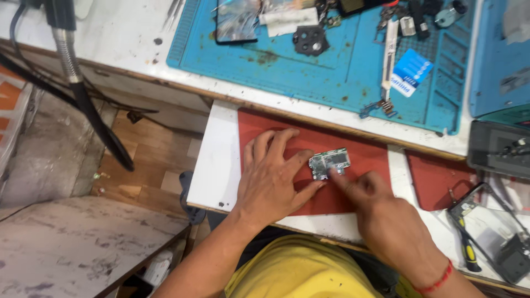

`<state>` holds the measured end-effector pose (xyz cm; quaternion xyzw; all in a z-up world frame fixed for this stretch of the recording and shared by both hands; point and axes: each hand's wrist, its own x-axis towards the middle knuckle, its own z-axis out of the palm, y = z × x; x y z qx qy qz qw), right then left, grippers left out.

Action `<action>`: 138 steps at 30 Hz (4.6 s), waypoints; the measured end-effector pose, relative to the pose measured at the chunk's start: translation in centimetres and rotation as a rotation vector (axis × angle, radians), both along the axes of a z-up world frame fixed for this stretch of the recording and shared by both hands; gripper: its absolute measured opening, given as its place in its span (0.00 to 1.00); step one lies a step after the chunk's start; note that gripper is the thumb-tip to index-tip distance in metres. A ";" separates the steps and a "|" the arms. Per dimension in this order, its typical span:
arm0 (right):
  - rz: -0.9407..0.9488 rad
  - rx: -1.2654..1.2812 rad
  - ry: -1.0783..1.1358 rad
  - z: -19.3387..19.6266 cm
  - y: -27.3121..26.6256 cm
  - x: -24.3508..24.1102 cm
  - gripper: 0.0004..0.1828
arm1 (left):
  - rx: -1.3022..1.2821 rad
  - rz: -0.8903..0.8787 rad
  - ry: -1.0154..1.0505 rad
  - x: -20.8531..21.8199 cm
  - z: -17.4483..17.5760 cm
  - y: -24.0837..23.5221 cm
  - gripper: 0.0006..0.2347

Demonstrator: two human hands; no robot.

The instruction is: The person uses a small brush to clean a circuit board on a red mat, then uses a hot air gun to blow air over the board. The person holds the board with one hand while applying the tools with the other.

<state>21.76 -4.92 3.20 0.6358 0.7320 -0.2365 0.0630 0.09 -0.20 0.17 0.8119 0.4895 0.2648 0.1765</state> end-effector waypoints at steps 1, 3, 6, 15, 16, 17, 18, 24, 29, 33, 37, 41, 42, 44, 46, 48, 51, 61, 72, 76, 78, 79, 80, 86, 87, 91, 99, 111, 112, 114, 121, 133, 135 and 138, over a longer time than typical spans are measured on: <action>-0.047 0.058 0.026 -0.1 0.1 0.2 0.42 | 0.011 -0.012 -0.010 0.2 0.0 0.1 0.22; -0.127 0.167 0.083 -0.5 0.2 0.3 0.38 | 0.026 -0.019 -0.022 0.2 -0.1 0.0 0.22; 0.051 0.009 0.087 -0.6 -0.5 -0.5 0.43 | -0.012 -0.044 -0.006 0.5 0.0 0.4 0.22; 0.034 0.075 0.089 -0.2 -0.9 -0.9 0.44 | 0.024 0.036 0.016 0.8 -0.5 -0.5 0.22; -0.007 0.106 0.060 -0.3 -0.5 -0.7 0.42 | 0.032 0.050 0.015 0.8 -0.5 -0.4 0.21; -0.047 0.136 0.031 -0.4 0.2 -0.5 0.41 | 0.040 0.064 0.013 0.8 -0.5 -0.4 0.21; -0.082 0.160 0.004 -0.5 0.4 -0.4 0.39 | 0.042 0.084 0.012 0.7 -0.6 -0.6 0.20; -0.067 0.178 0.127 -0.6 0.5 -0.2 0.37 | 0.082 0.108 0.009 0.7 -0.9 -1.0 0.21; 0.030 0.102 0.126 -0.1 0.0 -0.9 0.44 | 0.076 0.103 0.008 0.4 -1.1 -1.1 0.22; -0.025 0.204 0.067 -0.6 1.0 -0.4 0.39 | 0.049 0.096 -0.004 0.6 -1.2 -0.8 0.21; 0.081 0.156 0.114 -0.9 0.2 -1.0 0.40 | 0.064 0.094 0.008 0.3 -1.1 -1.0 0.22; 0.064 0.128 0.087 -0.7 0.3 -0.7 0.41 | 0.060 0.102 0.002 0.7 -1.1 -0.8 0.21; 0.096 0.074 0.108 -0.7 -0.2 -0.9 0.43 | 0.057 0.103 0.010 0.6 -1.0 -0.9 0.21; -0.016 0.120 0.057 -0.8 0.1 -0.5 0.42 | 0.057 0.095 -0.004 0.4 -1.0 -1.0 0.21; -0.017 0.145 0.062 -0.8 0.0 0.1 0.42 | 0.045 0.092 -0.016 0.6 -1.1 -0.8 0.21; 0.095 0.138 0.145 -0.8 -0.9 -0.2 0.42 | 0.012 0.099 -0.006 0.4 -1.1 -0.8 0.21; -0.080 0.156 0.117 -1.1 -0.1 -0.4 0.37 | 0.060 0.090 -0.013 0.3 -1.2 -0.8 0.21; -0.043 0.176 0.077 -0.8 1.5 -0.7 0.39 | 0.038 0.114 -0.046 0.4 -1.6 -0.6 0.20; -0.082 0.200 0.095 -0.8 0.4 0.1 0.33 | -0.068 0.029 0.045 -0.6 -0.1 0.3 0.22; -0.035 0.085 0.100 -0.9 0.0 -0.1 0.41 | -0.058 0.012 0.062 -1.1 0.2 0.9 0.21; -0.126 0.140 0.089 -1.0 0.5 -0.2 0.37 | -0.010 0.015 0.019 -0.8 0.1 0.7 0.21; -0.088 0.142 0.075 -1.0 0.6 -0.1 0.39 | 0.005 0.012 0.020 -0.8 0.0 0.8 0.21; -0.042 0.139 0.063 -1.0 0.7 -0.2 0.41 | 0.016 0.017 0.021 -0.9 -0.1 0.8 0.21; -0.016 0.201 0.074 -0.3 1.0 -0.6 0.39 | 0.031 0.017 0.002 -1.1 -0.7 0.8 0.22; -0.036 0.250 0.063 -0.2 1.2 -0.5 0.37 | 0.023 0.017 -0.003 -1.1 -0.7 0.8 0.21; 0.004 0.071 0.020 0.3 -0.3 -1.1 0.43 | 0.007 0.016 -0.013 -1.3 -0.5 1.1 0.21; 0.015 0.111 0.104 -0.4 0.5 -0.8 0.42 | 0.020 0.007 -0.039 -1.3 -0.5 0.9 0.21; 0.007 -0.085 -0.073 1.0 -0.6 -1.0 0.44 | 0.001 0.015 -0.054 -1.4 -0.9 1.1 0.25; 0.016 -0.010 -0.022 0.6 -0.4 -1.3 0.43 | -0.004 0.016 -0.048 -1.5 -0.9 1.2 0.25; 0.021 0.147 0.070 -0.2 0.1 -1.8 0.42 | -0.010 0.007 -0.041 -1.3 -1.0 1.3 0.25; 0.008 0.042 0.012 0.1 0.4 -1.5 0.42 | 0.004 0.028 -0.030 -1.1 -0.6 1.5 0.26; 0.008 0.157 0.116 -0.9 0.9 -1.2 0.41 | 0.013 0.036 -0.012 -1.2 -0.8 0.9 0.24; 0.070 0.057 0.108 -0.7 0.5 -1.6 0.43 | -0.005 0.046 0.009 -1.1 -0.6 0.9 0.24; -0.109 0.183 0.080 -0.9 1.6 -1.0 0.38 | -0.009 0.036 -0.014 -1.0 -0.8 1.0 0.23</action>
